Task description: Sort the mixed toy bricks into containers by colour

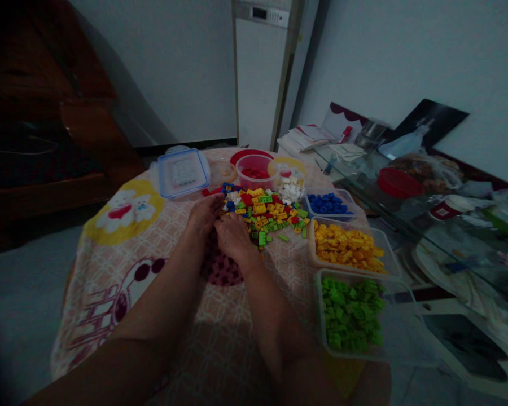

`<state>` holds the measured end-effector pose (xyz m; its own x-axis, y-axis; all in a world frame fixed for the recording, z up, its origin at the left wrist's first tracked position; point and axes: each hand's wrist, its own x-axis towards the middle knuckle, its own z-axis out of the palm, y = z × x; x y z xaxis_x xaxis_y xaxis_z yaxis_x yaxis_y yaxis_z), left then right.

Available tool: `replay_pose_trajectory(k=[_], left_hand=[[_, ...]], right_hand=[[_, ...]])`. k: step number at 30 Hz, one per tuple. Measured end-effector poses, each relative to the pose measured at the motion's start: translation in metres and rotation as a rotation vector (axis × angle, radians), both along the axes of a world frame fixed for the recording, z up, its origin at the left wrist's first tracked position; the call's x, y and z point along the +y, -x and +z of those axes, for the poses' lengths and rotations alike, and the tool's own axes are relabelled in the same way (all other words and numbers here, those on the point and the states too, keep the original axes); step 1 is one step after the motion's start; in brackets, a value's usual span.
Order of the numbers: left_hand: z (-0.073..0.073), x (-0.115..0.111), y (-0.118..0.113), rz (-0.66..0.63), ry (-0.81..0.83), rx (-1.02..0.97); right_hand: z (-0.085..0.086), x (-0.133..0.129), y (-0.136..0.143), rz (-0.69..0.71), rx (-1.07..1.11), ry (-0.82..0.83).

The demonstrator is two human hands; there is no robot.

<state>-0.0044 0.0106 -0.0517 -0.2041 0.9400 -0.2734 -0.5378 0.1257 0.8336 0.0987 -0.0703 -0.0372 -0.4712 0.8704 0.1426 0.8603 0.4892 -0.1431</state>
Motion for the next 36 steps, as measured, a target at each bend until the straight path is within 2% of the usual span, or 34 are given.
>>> replay_pose_trajectory(k=[14, 19, 24, 30, 34, 36], left_hand=[[-0.002, 0.001, 0.000, -0.002, -0.007, 0.024], [-0.004, 0.000, 0.000, -0.006, -0.033, 0.044], [-0.007, 0.000, -0.001, 0.003, -0.069, 0.100], [-0.006, -0.001, -0.003, -0.004, -0.049, 0.114], [-0.006, -0.001, -0.004, 0.007, -0.038, 0.115], [-0.007, -0.001, -0.004, 0.010, -0.048, 0.122]], right_hand=[[0.003, -0.002, 0.000, 0.010, 0.045, 0.020], [0.006, 0.002, -0.006, -0.035, 0.203, 0.021], [0.012, 0.014, -0.034, -0.258, 0.576, -0.032], [0.005, 0.025, -0.097, -0.720, 1.051, -0.219], [0.003, 0.022, -0.136, -0.959, 1.165, -0.513], [0.005, 0.019, -0.146, -1.002, 1.129, -0.594]])
